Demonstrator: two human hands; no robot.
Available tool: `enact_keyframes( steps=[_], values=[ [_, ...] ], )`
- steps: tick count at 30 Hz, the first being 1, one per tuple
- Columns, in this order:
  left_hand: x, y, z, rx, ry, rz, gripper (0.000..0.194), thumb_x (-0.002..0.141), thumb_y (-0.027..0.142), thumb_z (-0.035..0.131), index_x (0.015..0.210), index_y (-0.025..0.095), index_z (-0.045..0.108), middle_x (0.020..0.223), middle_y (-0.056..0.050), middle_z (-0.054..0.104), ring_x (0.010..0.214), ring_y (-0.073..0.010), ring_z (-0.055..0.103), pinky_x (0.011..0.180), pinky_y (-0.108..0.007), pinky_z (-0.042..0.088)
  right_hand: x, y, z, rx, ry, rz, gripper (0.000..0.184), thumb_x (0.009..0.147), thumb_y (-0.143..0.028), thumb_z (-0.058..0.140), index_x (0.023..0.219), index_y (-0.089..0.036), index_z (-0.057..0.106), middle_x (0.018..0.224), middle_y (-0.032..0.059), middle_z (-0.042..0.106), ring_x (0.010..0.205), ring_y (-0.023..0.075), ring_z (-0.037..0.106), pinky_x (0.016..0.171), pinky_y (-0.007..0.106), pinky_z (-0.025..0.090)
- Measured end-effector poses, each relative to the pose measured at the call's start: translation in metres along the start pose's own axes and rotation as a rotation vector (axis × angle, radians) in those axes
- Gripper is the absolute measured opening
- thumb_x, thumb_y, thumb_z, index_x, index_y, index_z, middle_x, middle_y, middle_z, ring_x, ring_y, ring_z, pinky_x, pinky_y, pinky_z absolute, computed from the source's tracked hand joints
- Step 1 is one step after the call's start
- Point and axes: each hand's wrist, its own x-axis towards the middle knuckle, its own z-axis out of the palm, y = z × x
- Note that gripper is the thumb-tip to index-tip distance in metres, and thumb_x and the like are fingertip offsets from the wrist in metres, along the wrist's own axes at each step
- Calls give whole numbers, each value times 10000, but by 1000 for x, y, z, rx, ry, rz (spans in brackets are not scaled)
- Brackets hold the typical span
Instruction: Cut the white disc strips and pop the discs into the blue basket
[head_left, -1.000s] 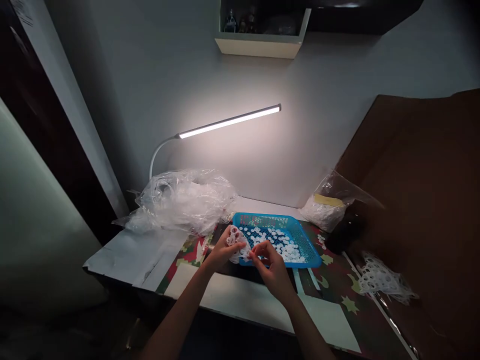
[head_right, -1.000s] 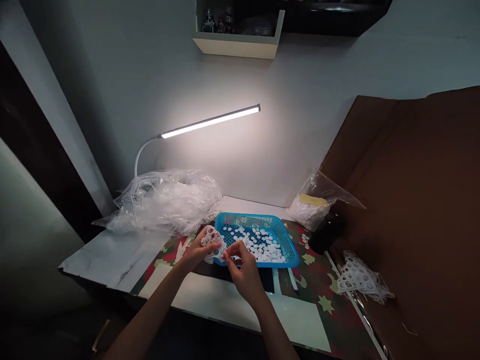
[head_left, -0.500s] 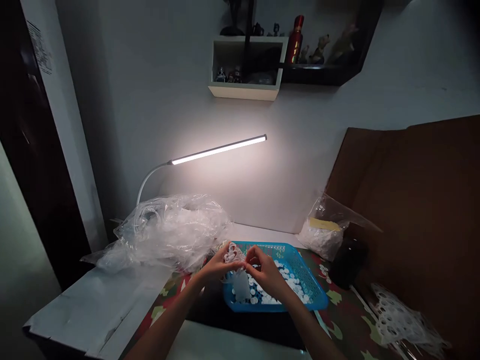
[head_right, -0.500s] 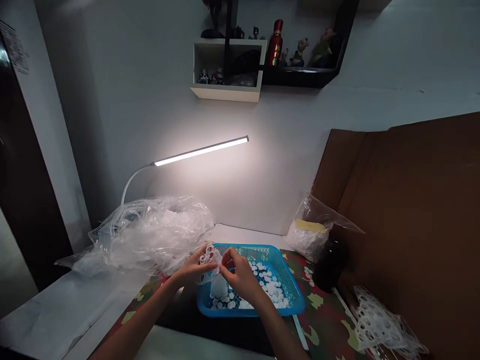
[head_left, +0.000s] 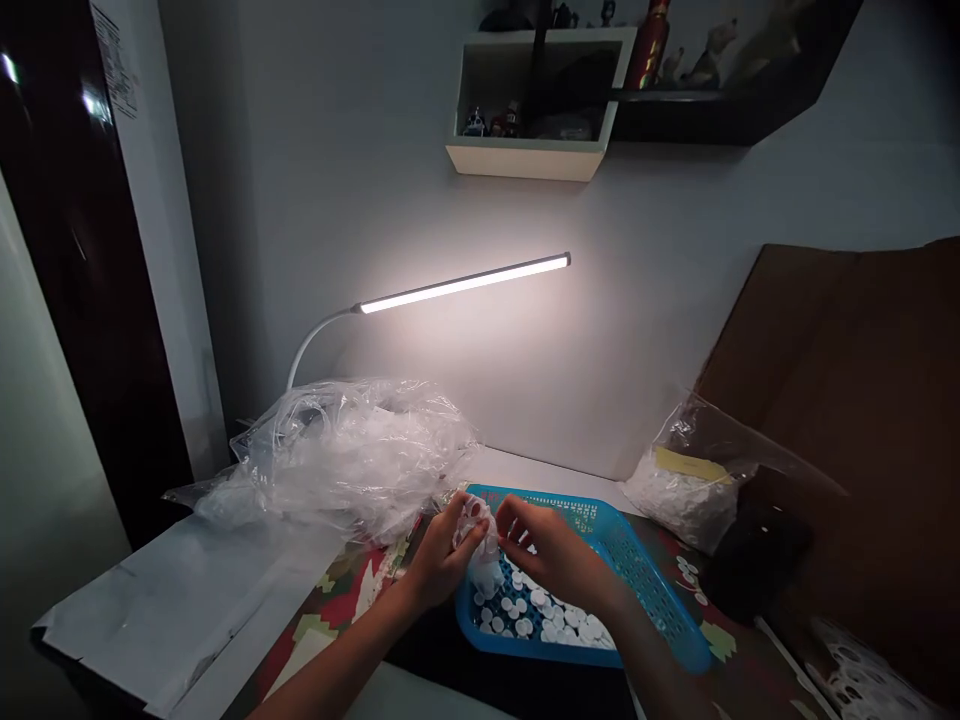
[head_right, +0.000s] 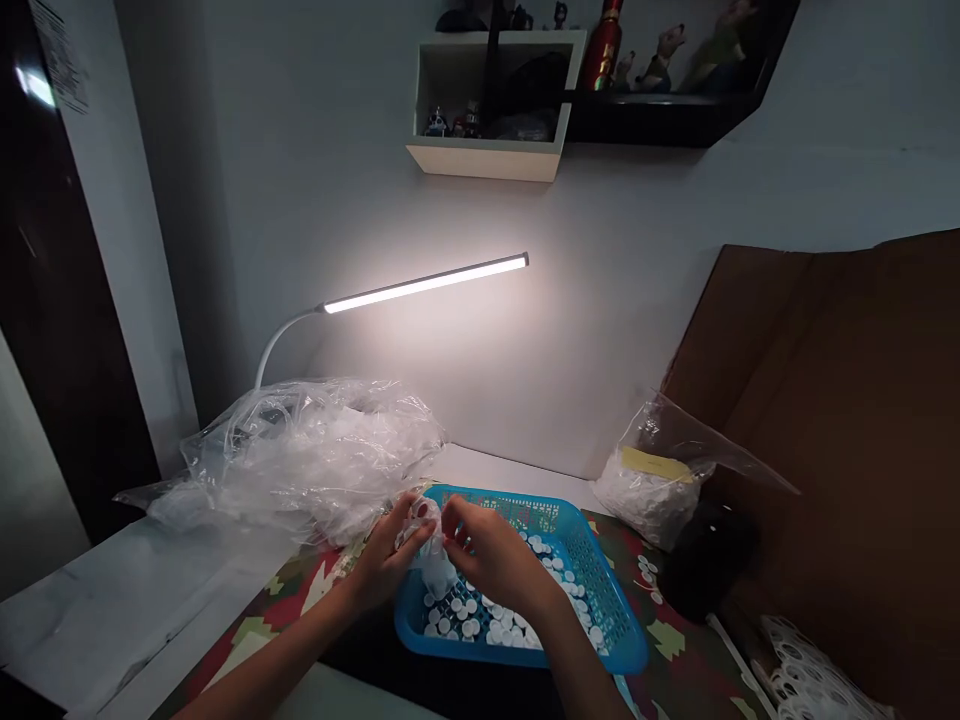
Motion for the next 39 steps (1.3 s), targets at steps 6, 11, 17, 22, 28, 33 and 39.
enact_keyframes(
  steps=[6, 11, 17, 22, 28, 33, 39],
  values=[
    [-1, 11, -3, 138, 16, 14, 237, 875, 374, 495, 743, 177, 500, 720, 11, 498, 675, -139, 459, 652, -266, 353, -4, 3, -7, -84, 92, 13, 52, 861, -174, 500, 846, -217, 474, 739, -24, 582, 639, 125, 573, 583, 237, 427],
    [0, 11, -2, 160, -50, -32, 272, 735, 371, 691, 811, 159, 537, 721, 10, 552, 647, -131, 486, 614, -250, 371, -4, 0, -10, -15, 91, -17, 52, 860, -190, 509, 849, -217, 465, 744, -27, 577, 634, 114, 577, 579, 228, 432],
    [1, 10, 2, -60, -86, -124, 277, 736, 372, 690, 755, 163, 509, 675, 35, 519, 606, -100, 472, 580, -218, 380, -6, 2, -9, 55, 41, -13, 56, 849, -180, 507, 859, -215, 464, 766, -25, 564, 632, 103, 554, 567, 215, 416],
    [7, 8, -7, -137, -73, -166, 274, 720, 362, 707, 768, 171, 516, 713, 34, 528, 658, -102, 498, 636, -217, 398, -11, 1, -25, 119, -98, 29, 92, 819, -161, 501, 851, -215, 434, 659, -63, 473, 544, 83, 438, 501, 195, 346],
    [9, 5, -7, -248, -73, -267, 280, 636, 312, 763, 748, 162, 555, 698, 21, 557, 646, -106, 522, 629, -213, 407, -15, 1, -40, 194, -225, 47, 165, 753, -102, 495, 774, -215, 377, 633, -81, 355, 530, 73, 314, 472, 192, 272],
    [15, 1, -13, -376, 85, -345, 225, 691, 335, 648, 826, 187, 547, 725, 31, 558, 629, -92, 531, 586, -189, 404, -23, 6, -52, 210, -259, 27, 203, 714, -48, 482, 721, -209, 358, 618, -79, 330, 533, 75, 287, 477, 198, 261],
    [13, 3, -14, -508, 11, -440, 221, 668, 287, 599, 835, 155, 540, 691, 24, 531, 570, -92, 501, 534, -203, 396, -27, 8, -52, 47, -148, 89, 68, 835, -239, 542, 843, -213, 479, 710, -33, 526, 584, 103, 463, 519, 219, 372]
  ],
)
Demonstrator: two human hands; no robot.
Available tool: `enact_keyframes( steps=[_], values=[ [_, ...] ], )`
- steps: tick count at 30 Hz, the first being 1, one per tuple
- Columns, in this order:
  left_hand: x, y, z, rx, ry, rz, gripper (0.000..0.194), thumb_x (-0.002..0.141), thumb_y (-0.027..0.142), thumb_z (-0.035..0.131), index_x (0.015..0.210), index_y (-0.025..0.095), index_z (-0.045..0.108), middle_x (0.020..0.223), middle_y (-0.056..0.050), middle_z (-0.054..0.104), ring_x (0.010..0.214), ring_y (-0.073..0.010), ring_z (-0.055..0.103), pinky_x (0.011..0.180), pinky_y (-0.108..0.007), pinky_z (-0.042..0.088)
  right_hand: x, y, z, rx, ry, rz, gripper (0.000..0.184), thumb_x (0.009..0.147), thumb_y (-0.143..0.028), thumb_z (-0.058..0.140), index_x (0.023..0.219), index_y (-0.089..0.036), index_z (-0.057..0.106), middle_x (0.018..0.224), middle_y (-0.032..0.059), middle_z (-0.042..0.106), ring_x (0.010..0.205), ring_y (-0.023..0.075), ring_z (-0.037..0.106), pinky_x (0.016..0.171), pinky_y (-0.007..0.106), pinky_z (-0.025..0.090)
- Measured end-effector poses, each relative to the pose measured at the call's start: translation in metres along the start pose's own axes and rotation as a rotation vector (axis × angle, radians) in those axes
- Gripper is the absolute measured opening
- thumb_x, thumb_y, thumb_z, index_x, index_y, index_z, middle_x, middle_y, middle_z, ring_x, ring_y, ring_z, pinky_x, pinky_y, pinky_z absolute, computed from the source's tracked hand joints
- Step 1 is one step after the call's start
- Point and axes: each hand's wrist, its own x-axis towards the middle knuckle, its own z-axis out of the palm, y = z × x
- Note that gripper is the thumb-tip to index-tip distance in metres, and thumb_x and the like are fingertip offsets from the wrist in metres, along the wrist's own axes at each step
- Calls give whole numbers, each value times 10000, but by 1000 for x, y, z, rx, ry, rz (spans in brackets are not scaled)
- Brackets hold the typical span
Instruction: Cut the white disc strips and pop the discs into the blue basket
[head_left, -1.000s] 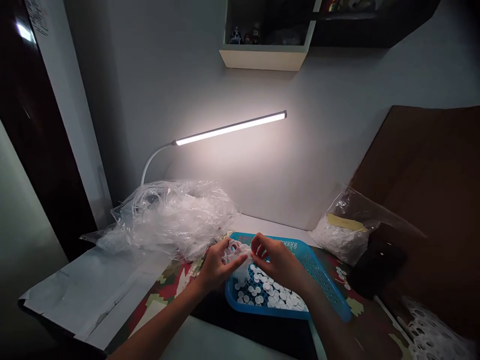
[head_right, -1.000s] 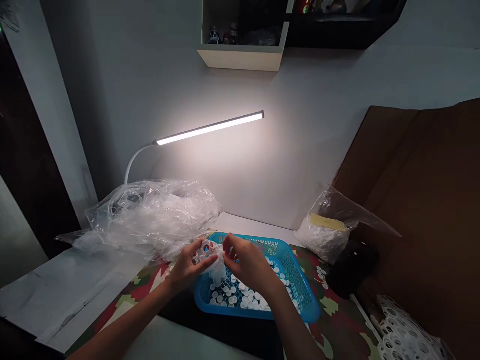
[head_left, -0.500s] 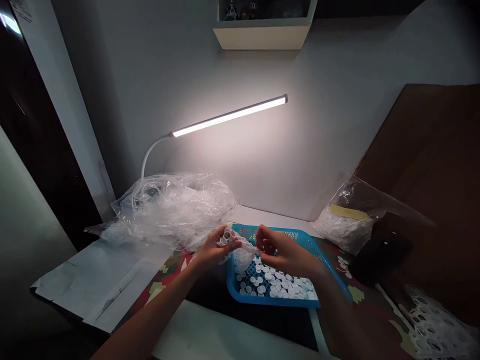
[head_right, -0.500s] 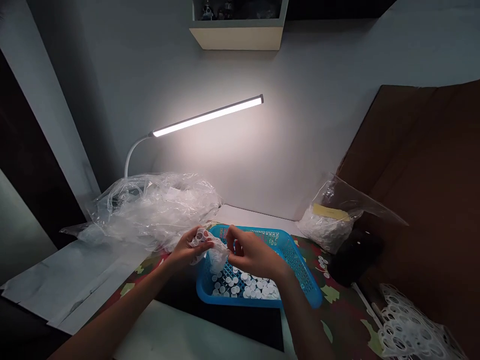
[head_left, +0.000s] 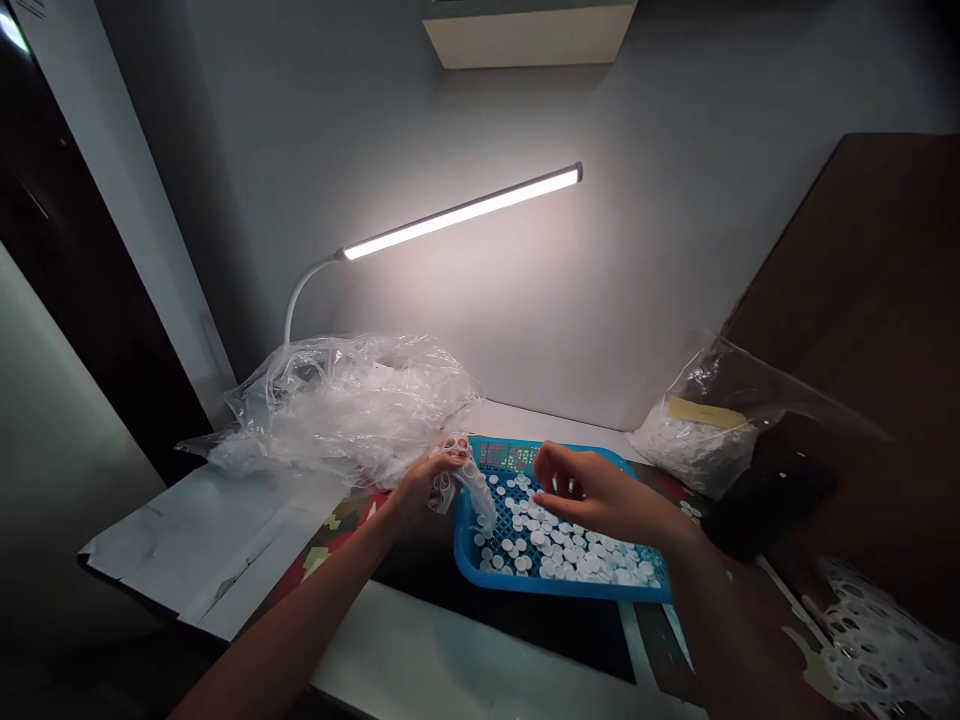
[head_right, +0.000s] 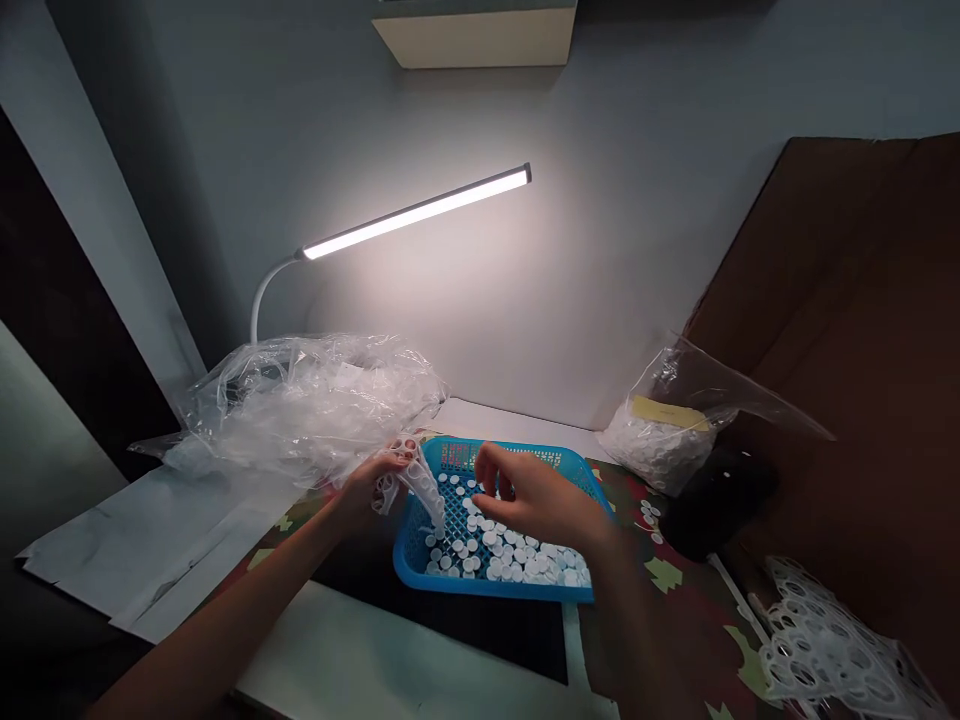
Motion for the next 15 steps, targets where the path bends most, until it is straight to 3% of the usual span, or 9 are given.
enact_keyframes(
  steps=[4, 9, 15],
  values=[
    [-7, -1, 7, -15, -73, -77, 182, 650, 257, 587, 789, 155, 530, 621, 36, 499, 486, -73, 436, 457, -192, 333, 15, -8, 18, -76, 108, -85, 83, 875, -255, 533, 950, -243, 565, 861, 0, 610, 662, 114, 551, 575, 230, 427],
    [-11, 2, 11, -23, -132, -109, 179, 632, 254, 586, 768, 148, 538, 624, 31, 497, 489, -70, 423, 465, -197, 333, 27, -12, 38, -176, 134, -243, 155, 875, -223, 571, 1021, -266, 598, 999, 11, 605, 657, 98, 561, 598, 235, 436],
    [-13, 3, 14, -31, -144, -106, 143, 628, 236, 589, 717, 148, 520, 607, 34, 481, 474, -58, 406, 441, -185, 312, 28, -15, 45, -254, 154, -285, 50, 880, -189, 567, 892, -228, 596, 945, 4, 609, 694, 107, 572, 625, 238, 421]
  ],
)
